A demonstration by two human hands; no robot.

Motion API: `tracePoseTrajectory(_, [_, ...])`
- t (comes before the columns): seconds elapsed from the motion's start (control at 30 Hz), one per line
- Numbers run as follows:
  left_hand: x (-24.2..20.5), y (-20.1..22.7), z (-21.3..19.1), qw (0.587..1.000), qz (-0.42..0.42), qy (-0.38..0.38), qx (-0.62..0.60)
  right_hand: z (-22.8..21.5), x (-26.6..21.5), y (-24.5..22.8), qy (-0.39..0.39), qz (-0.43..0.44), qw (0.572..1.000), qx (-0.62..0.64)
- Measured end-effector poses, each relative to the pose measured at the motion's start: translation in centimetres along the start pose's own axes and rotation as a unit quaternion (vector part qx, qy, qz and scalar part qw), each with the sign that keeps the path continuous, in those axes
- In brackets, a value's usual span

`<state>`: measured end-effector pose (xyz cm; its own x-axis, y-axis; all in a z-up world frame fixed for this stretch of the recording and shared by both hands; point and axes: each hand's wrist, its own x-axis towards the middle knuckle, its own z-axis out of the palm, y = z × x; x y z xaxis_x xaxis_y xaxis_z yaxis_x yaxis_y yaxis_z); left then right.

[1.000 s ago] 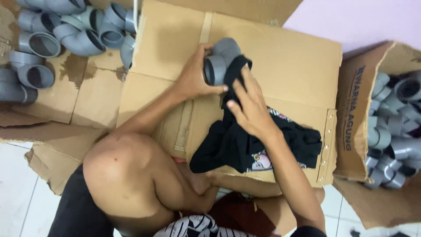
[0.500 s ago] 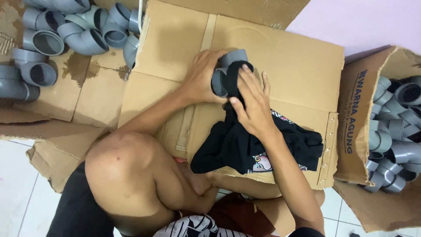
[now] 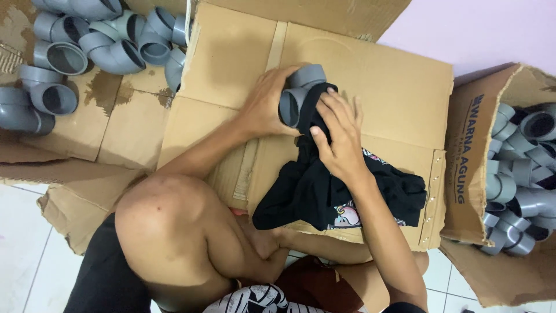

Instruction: The person sits on the floor and wipes a gray plastic pipe elbow with a black cloth. They rotate the fitting to clean different sides and then place it into a cardboard box filled with similar fittings.

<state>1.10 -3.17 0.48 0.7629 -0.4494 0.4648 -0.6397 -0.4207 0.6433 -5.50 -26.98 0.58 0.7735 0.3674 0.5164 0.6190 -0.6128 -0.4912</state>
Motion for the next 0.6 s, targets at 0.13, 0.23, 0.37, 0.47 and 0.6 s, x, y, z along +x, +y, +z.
tracePoseTrajectory(0.13, [-0.2, -0.7, 0.0, 0.999, -0.013, 0.014, -0.036, 0.0, 0.0, 0.8, -0.008, 0.000, 1.000, 0.009])
tracePoseTrajectory(0.23, [-0.7, -1.5, 0.2, 0.997, -0.030, 0.005, -0.075, 0.2, -0.9, 1.4, -0.010, 0.052, 0.998, -0.024])
tracePoseTrajectory(0.37, [-0.8, -3.6, 0.9, 0.991, -0.065, 0.023, -0.113, 0.0, -0.4, 0.3, -0.048, -0.017, 0.999, -0.020])
tracePoseTrajectory(0.47, [-0.8, -3.9, 0.6, 0.988, -0.081, 0.022, -0.129, 0.7, -0.5, 1.2, -0.060, -0.004, 0.998, 0.001])
tracePoseTrajectory(0.6, [-0.4, -2.4, 0.4, 0.991, -0.089, 0.032, -0.097, 0.2, -0.4, 0.3, -0.099, -0.026, 0.994, -0.038])
